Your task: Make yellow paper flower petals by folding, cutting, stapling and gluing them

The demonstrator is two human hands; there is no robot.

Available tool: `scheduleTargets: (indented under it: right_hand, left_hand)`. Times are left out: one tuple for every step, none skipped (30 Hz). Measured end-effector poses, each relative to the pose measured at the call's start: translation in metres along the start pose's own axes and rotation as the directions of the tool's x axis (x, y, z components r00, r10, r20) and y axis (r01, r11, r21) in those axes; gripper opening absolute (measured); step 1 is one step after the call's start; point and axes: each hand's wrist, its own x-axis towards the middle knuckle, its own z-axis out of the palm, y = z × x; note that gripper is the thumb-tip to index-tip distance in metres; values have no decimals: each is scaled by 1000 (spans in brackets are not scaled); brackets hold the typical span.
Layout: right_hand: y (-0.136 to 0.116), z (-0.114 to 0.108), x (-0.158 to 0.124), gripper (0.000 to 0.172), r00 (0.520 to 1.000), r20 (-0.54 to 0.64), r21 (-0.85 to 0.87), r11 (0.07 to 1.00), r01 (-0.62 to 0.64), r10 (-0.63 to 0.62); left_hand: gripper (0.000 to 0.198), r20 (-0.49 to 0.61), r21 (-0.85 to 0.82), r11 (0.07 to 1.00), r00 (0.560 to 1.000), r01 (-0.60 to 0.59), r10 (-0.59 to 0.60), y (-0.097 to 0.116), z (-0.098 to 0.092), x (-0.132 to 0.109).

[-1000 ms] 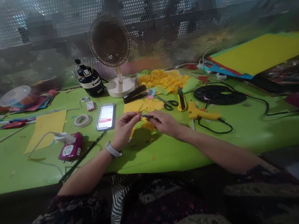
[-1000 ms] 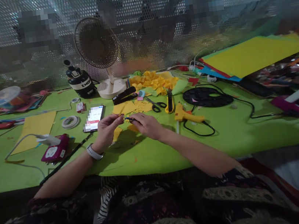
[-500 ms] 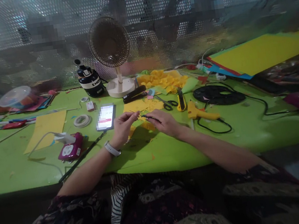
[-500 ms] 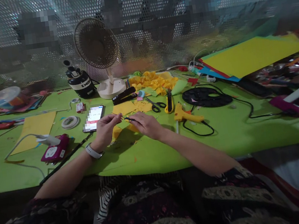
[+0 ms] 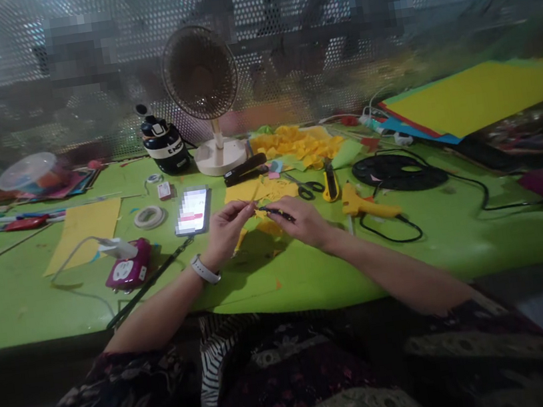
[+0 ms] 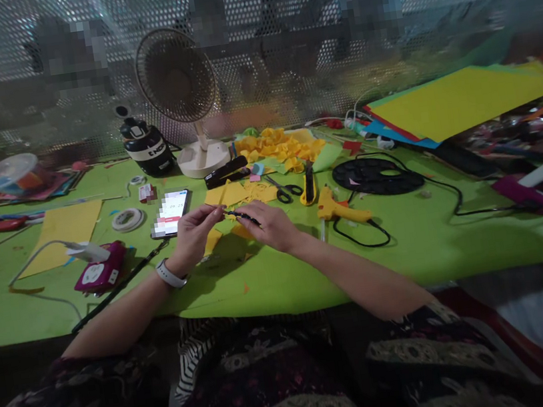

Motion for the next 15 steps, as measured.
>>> scheduleTargets:
  right_hand:
    - [0, 0, 0, 21, 1000, 4, 4, 1000, -6, 6]
    - [1, 0, 0, 21, 1000, 8, 7, 1000, -12, 12]
    - [1, 0, 0, 21, 1000, 10, 9, 1000, -14, 14]
    - [1, 0, 0, 21, 1000, 10, 9, 1000, -12, 12]
    - [1, 0, 0, 21, 1000, 10, 8, 1000, -8, 8]
    - [1, 0, 0, 21, 1000, 9, 5, 1000, -2, 2]
    - [1, 0, 0, 21, 1000, 7, 3, 1000, 5, -5]
    - [0, 0, 0, 21, 1000, 4, 3, 1000, 14, -14]
    - [0, -1, 0, 21, 1000, 0, 6, 1000, 22, -22]
    - [0, -1, 0, 21, 1000, -3, 12, 1000, 28, -28]
    - [0, -1, 0, 21, 999, -6, 20, 999, 33, -33]
    - [0, -1, 0, 21, 999, -7, 28, 999, 36, -36]
    - [0, -1, 1, 21, 999, -6, 36, 999, 36, -36]
    - [0, -1, 0, 22, 999, -3, 43, 999, 33, -33]
    - [0, -1, 0, 22, 1000, 0, 50, 998, 25, -25]
  left_hand:
    - [22, -3, -9, 1000, 1000, 1, -1, 0, 0, 0]
    - [22, -7, -16, 1000, 1000, 3, -3, 0, 1, 0]
    - [23, -12, -20, 1000, 1000, 5, -6, 0, 1, 0]
    - [23, -17, -20, 1000, 1000, 7, -8, 0, 1, 0]
    - [24, -21, -19, 1000, 1000, 7, -8, 0, 2, 0]
    - [24, -23, -19, 1000, 1000, 4, -4, 0, 2, 0]
    - [25, -23, -20, 1000, 1000, 0, -1, 0, 2, 0]
    - [25, -21, -23, 1000, 1000, -3, 3, 0, 1, 0]
    - [25, -18, -29, 1000, 1000, -5, 5, 1, 1, 0]
    - [25, -17, -35, 999, 1000, -7, 6, 1, 1, 0]
    - [25, -16, -38, 999, 1000, -7, 6, 1, 1, 0]
    - [25, -16, -37, 999, 1000, -4, 3, 1, 1, 0]
    - [24, -20, -35, 999, 1000, -2, 2, 1, 1, 0]
    - [23, -24, -30, 1000, 1000, -1, 1, 1, 1, 0]
    - [22, -28, -24, 1000, 1000, 0, -1, 1, 2, 0]
